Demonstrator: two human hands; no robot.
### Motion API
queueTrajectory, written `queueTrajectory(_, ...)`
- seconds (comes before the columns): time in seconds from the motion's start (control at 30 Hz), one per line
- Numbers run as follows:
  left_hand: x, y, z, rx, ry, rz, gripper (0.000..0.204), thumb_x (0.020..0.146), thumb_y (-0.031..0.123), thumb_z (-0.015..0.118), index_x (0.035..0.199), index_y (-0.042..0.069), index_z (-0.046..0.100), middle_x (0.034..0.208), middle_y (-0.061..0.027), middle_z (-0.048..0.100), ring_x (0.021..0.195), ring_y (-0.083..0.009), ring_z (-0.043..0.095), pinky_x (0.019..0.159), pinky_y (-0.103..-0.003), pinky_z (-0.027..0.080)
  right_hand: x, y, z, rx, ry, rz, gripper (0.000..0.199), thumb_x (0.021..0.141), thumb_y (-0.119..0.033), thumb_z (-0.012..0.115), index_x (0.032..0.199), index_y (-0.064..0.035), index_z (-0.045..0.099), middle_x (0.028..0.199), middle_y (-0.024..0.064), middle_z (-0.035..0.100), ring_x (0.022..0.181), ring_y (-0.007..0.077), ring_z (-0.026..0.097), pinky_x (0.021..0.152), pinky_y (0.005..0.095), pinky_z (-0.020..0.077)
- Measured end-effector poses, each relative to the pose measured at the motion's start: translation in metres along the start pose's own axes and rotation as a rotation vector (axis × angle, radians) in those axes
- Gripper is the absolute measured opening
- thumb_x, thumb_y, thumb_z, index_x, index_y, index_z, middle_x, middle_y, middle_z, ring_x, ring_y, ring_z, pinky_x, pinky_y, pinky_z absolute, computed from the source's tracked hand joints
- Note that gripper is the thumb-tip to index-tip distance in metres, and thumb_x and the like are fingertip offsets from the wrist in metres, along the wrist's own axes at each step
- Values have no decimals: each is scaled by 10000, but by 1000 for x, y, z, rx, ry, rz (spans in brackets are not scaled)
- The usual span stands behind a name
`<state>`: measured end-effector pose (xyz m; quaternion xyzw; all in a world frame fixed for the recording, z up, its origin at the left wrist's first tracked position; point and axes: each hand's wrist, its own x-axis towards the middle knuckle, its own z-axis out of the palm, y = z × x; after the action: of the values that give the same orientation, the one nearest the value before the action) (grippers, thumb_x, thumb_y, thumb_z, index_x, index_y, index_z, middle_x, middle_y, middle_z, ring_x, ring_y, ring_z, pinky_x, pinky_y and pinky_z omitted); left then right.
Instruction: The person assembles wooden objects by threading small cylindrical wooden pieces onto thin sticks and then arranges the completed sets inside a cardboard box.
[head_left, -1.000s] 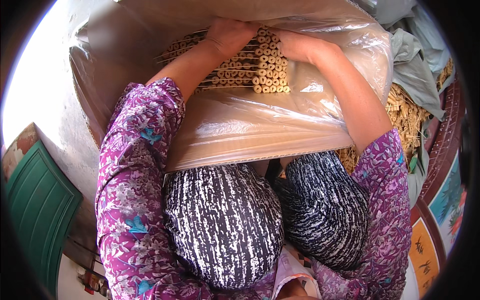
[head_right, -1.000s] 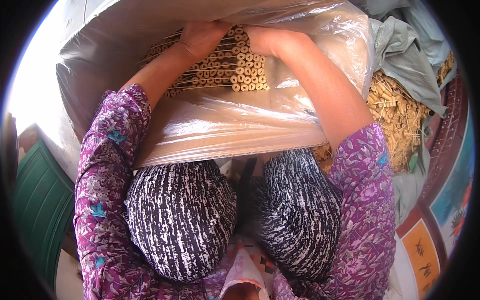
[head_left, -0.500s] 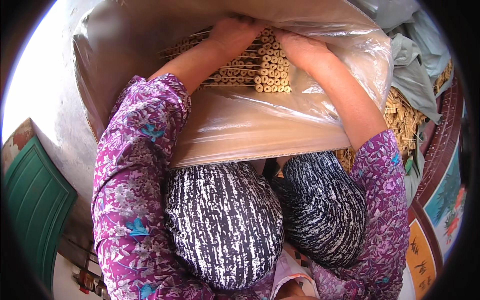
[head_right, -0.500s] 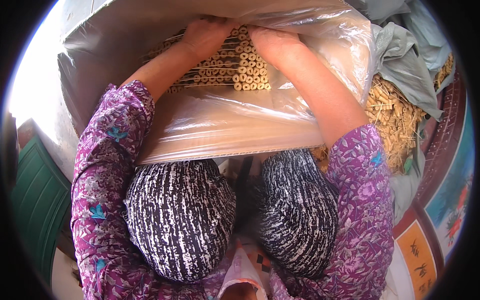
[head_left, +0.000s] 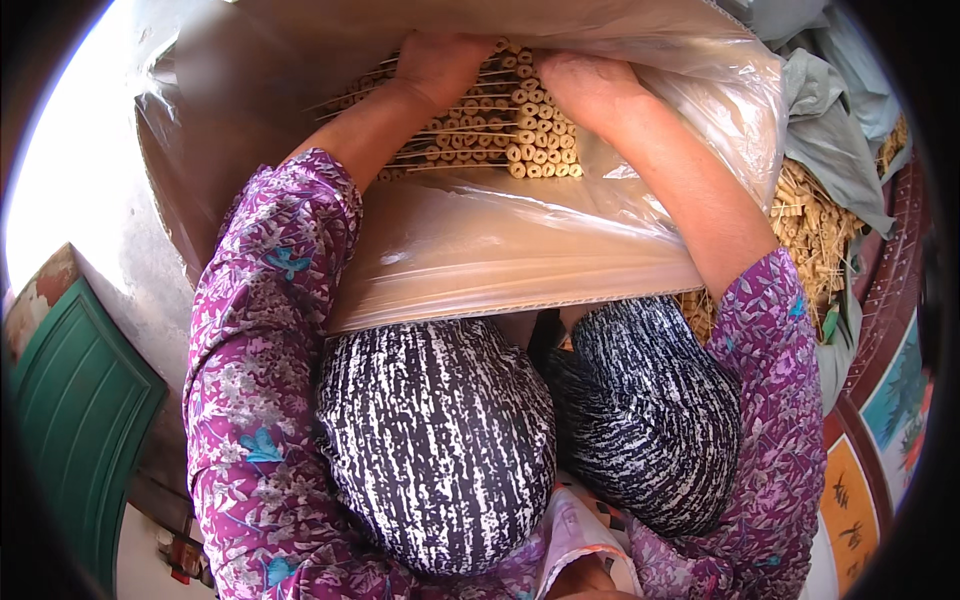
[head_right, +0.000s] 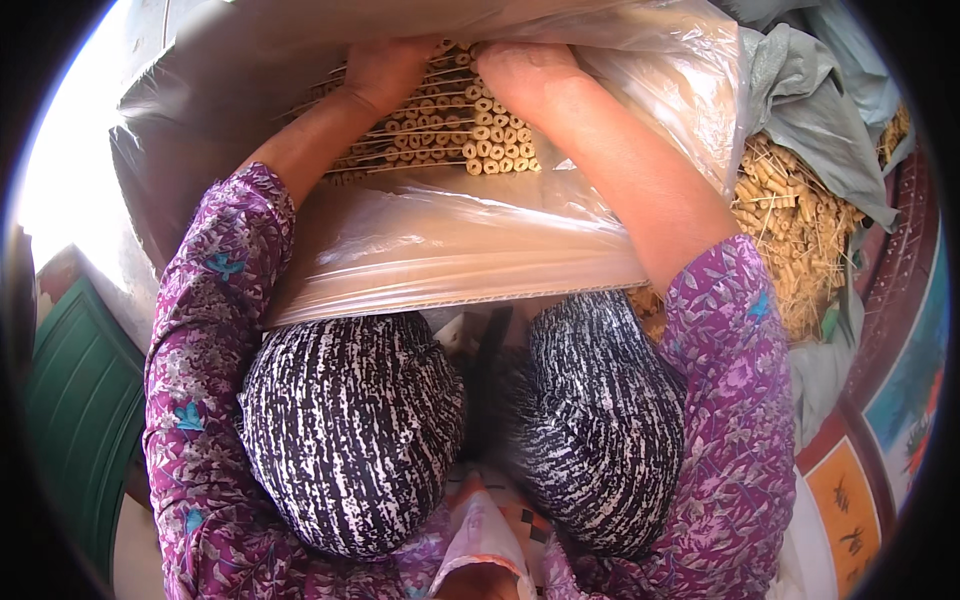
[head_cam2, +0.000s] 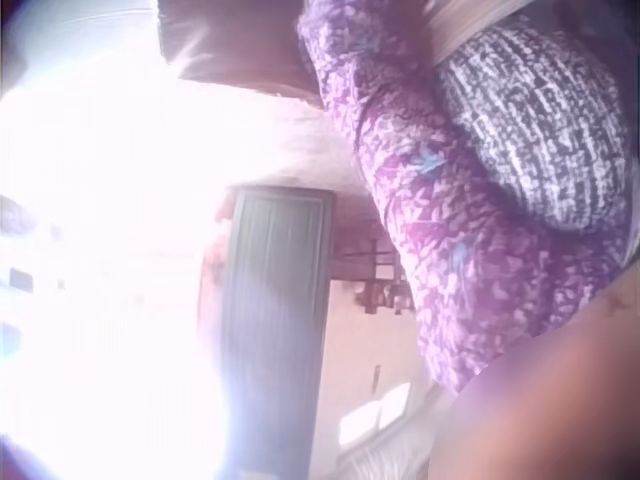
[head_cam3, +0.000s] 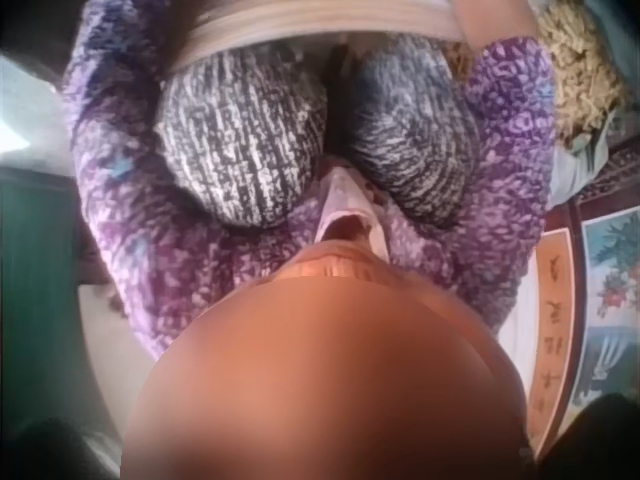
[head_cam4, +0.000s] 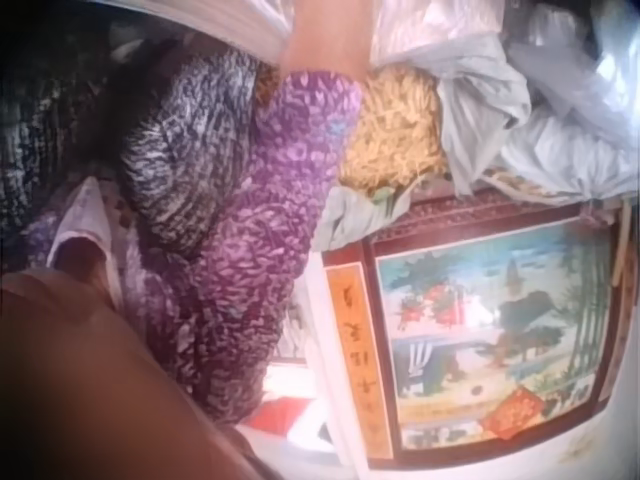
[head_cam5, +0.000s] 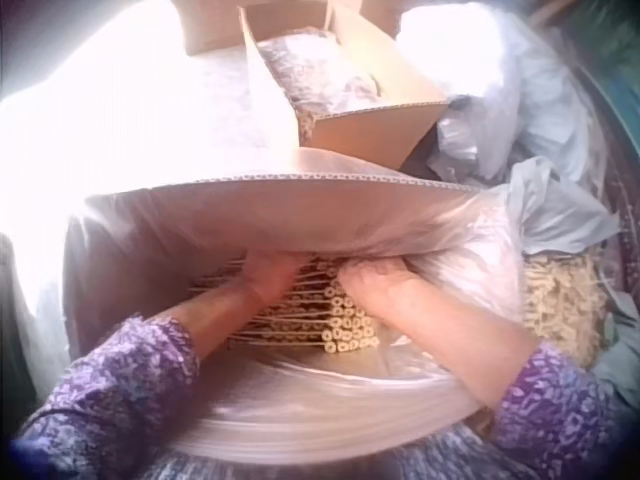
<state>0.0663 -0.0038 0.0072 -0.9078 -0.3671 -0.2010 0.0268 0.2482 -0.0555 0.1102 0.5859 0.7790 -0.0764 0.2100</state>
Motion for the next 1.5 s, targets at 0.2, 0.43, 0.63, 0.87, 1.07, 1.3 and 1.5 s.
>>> queueTrajectory(0.2, -4, 2, 2, -138, 65, -43, 235, 769, 92, 628, 960, 192, 720, 879, -70, 705, 829, -287, 692, 679, -421, 558, 3, -6, -2, -27, -58, 18, 418, 994, -299, 410, 1351, -118, 528, 1411, 129, 497, 1323, 316, 426, 1100, 388, 347)
queueTrajectory(0.43, 11, 14, -12, -72, -132, -57, 203, 822, 118, 583, 989, 134, 697, 964, -83, 706, 920, -242, 692, 761, -393, 568, -1, 6, 1, 547, 91, 206, 554, 994, -476, 408, 1434, -143, 446, 1503, 112, 397, 1385, 292, 342, 1144, 369, 277)
queueTrajectory(0.63, 13, 7, 9, -202, -142, -89, 311, 876, 177, 561, 1175, 144, 639, 1114, -156, 634, 1095, -309, 588, 932, -439, 449, 4, 4, 3, 429, 117, 192, 558, 989, -491, 409, 1424, -144, 458, 1497, 111, 404, 1381, 286, 347, 1143, 365, 276)
queueTrajectory(0.87, 13, 10, -2, 0, -37, -22, 190, 813, 76, 595, 954, 141, 705, 861, -69, 704, 824, -271, 704, 674, -411, 582, 1, 0, -3, 506, 93, 194, 505, 1004, -445, 383, 1397, -146, 487, 1450, 113, 463, 1346, 290, 392, 1114, 376, 310)
queueTrajectory(1.07, 20, 12, -7, 44, -269, 37, 154, 813, 81, 596, 917, 130, 698, 868, -82, 708, 761, -272, 712, 648, -396, 587, 21, 8, 8, 272, 111, 121, 448, 995, -390, 400, 1302, -101, 551, 1356, 150, 535, 1262, 319, 469, 1055, 406, 368)
queueTrajectory(1.3, 28, 21, -22, 55, -403, -16, 180, 837, 110, 599, 948, 138, 738, 994, -83, 721, 887, -282, 709, 761, -397, 571, 6, 9, -1, 360, 156, 152, 428, 983, -373, 447, 1269, -80, 573, 1325, 148, 560, 1231, 321, 495, 1025, 408, 393)
queueTrajectory(1.5, 13, -1, -55, 98, -223, 47, 170, 808, 61, 598, 924, 88, 719, 941, -143, 695, 957, -300, 672, 789, -402, 555, 3, 7, -1, 318, 191, 100, 378, 973, -281, 461, 1265, -68, 575, 1304, 140, 574, 1238, 294, 501, 1027, 389, 411)
